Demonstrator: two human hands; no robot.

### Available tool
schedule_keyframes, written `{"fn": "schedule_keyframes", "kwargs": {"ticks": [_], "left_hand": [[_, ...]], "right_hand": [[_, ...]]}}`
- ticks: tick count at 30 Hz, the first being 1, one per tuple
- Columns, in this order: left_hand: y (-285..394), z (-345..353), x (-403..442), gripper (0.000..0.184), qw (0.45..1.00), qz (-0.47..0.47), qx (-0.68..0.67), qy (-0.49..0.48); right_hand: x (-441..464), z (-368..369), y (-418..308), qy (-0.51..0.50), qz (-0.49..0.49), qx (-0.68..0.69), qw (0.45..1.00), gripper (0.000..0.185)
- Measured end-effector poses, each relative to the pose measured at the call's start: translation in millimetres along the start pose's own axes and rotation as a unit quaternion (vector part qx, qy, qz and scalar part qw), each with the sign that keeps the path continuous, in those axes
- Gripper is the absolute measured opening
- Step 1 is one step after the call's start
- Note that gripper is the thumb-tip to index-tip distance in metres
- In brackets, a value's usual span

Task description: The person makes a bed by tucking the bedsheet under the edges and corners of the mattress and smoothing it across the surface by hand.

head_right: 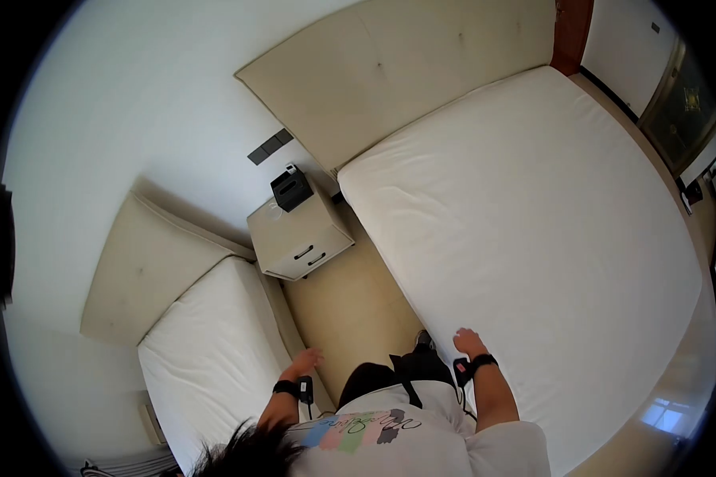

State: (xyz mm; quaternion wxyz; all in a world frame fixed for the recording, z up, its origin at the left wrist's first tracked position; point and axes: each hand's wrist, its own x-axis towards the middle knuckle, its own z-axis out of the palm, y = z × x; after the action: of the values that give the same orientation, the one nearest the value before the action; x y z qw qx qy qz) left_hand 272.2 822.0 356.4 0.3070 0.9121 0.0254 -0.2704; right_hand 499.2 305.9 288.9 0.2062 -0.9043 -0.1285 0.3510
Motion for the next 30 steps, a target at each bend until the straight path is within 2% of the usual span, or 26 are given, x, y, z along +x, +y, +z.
{"fn": "schedule_keyframes", "kwargs": {"ticks": [1,2,4,5,7,8,12,15,17,19,21,23,24,26,28,29,30], "left_hand": [[53.9,-53.5,16.5,0.032,0.978,-0.127,-0.133,0.099],[70.0,-81.8,32.9,0.034,0.972,-0.121,-0.163,0.122],[92.1,-136.5,70.0,0.041,0.942,-0.100,-0.253,0.197],[101.1,-162.9,86.9,0.041,0.947,-0.091,-0.246,0.184],[109.3,-208.5,127.4,0.052,0.979,-0.042,-0.126,0.155],[101.3,-225.1,152.2,0.052,0.983,-0.030,-0.118,0.139],[53.7,-287.8,283.1,0.065,0.995,0.071,0.000,0.074],[27.9,-336.4,404.8,0.070,0.986,0.123,0.105,0.047],[-0.9,-353.5,493.4,0.072,0.965,0.192,0.168,0.056],[-4.2,-366.2,562.5,0.071,0.958,0.169,0.230,0.042],[-16.8,-365.0,611.5,0.069,0.927,0.248,0.276,0.059],[-36.9,-360.9,673.6,0.066,0.920,0.232,0.312,0.052],[-42.4,-355.1,696.9,0.064,0.925,0.237,0.293,0.057],[-37.2,-328.5,730.3,0.063,0.927,0.251,0.274,0.047],[-15.8,-291.1,746.8,0.064,0.918,0.149,0.311,0.197],[1.5,-268.2,747.0,0.064,0.920,0.158,0.309,0.183],[25.0,-241.8,740.5,0.065,0.909,0.155,0.324,0.212]], "right_hand": [[24.3,-25.6,-39.7,0.024,-0.012,-0.002,1.000,0.035],[57.7,-35.6,-64.1,0.045,-0.041,-0.009,0.998,0.036],[102.7,-76.3,-137.7,0.059,-0.026,0.005,0.998,0.036],[128.1,-85.6,-164.3,0.079,-0.040,0.013,0.996,0.038],[172.4,-110.0,-218.6,0.073,-0.048,0.036,0.996,0.040],[199.2,-108.1,-234.0,0.098,-0.077,0.004,0.992,0.042],[295.6,-129.2,-305.2,0.126,-0.027,-0.047,0.991,0.056],[391.4,-135.6,-343.5,0.263,-0.016,-0.056,0.963,0.066],[446.6,-146.4,-356.6,0.350,-0.038,-0.022,0.936,0.070],[493.3,-150.8,-356.2,0.387,-0.051,-0.031,0.920,0.066],[507.2,-140.0,-333.8,0.414,-0.113,-0.022,0.903,0.064],[526.7,-121.4,-295.7,0.396,-0.074,-0.024,0.915,0.061],[513.6,-117.2,-269.7,0.356,0.026,-0.046,0.933,0.057],[457.0,-100.4,-211.2,0.416,0.134,-0.009,0.899,0.054],[385.9,-76.5,-163.2,0.413,0.288,-0.015,0.864,0.054],[343.3,-57.0,-139.3,0.378,0.380,-0.051,0.843,0.055],[298.5,-34.4,-119.4,0.387,0.445,-0.049,0.806,0.055]]}}
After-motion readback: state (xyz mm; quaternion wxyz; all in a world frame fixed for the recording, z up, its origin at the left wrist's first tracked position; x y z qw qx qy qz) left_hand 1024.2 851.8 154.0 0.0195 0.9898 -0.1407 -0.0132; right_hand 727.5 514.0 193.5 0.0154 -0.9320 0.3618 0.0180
